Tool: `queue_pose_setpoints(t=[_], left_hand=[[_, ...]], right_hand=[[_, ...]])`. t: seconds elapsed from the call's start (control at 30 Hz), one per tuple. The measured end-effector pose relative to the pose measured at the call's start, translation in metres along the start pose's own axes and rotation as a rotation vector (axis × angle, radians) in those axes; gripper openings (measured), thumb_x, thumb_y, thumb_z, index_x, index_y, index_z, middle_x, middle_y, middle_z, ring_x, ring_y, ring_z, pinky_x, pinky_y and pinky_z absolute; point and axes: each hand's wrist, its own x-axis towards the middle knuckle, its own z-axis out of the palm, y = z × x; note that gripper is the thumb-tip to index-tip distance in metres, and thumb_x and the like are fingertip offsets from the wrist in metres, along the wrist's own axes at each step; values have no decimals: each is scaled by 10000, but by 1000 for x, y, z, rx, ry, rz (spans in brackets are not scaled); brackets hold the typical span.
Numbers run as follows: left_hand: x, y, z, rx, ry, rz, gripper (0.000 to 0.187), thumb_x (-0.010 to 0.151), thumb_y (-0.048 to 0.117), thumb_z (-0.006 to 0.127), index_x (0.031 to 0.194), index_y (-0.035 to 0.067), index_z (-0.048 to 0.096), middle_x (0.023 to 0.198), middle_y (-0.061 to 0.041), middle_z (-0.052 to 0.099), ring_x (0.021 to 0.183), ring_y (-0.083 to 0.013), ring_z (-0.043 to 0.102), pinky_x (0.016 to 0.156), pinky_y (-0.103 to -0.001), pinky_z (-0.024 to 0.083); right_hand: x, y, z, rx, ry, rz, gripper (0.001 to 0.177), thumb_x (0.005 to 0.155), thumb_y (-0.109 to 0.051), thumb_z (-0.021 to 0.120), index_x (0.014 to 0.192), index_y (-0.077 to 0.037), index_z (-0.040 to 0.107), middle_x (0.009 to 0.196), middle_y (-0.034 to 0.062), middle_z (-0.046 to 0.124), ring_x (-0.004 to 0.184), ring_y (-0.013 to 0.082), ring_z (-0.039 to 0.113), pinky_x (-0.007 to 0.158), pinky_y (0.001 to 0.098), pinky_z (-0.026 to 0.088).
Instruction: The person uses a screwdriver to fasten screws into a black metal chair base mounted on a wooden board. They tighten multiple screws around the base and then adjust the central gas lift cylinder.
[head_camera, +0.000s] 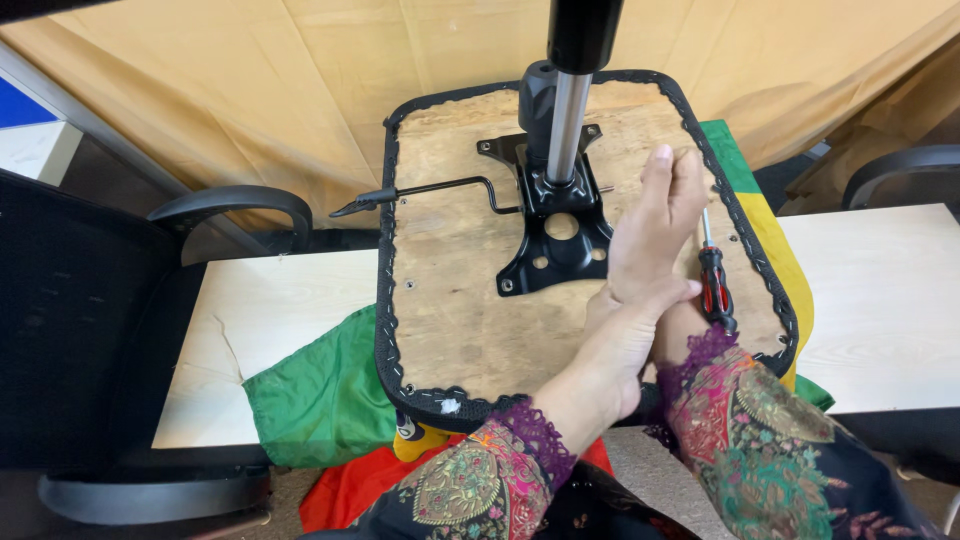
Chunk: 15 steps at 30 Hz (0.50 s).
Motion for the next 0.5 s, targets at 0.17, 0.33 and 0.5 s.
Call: queue_pose_setpoints(t=[0.17,0.33,0.5], left_hand=[[32,1,-53,178,227,469,443,813,301,823,1080,24,602,956,-17,654,887,-92,609,818,-255,505],[60,29,-138,292,611,856,133,888,174,725,893,62,653,835,-4,677,766,-97,605,723,-262,498],[66,47,-188,805,839,976,118,856,146,731,899,61,662,893,-63,689,885,-236,605,814,-368,480]], right_hand=[[36,20,-12,-440,-215,250,124,949,-178,713,889,-70,696,839,64,676,760,117,589,717,275,473],[47,44,-19,-893,-498,-72,176,825,-83,778,987,-138,821,1016,102,735,1130,325,537,979,434,443],[48,66,-11,-1069,-638,-25,303,799,-66,729,1046,-217,819,1165,119,689,1215,372,510,1006,462,436]])
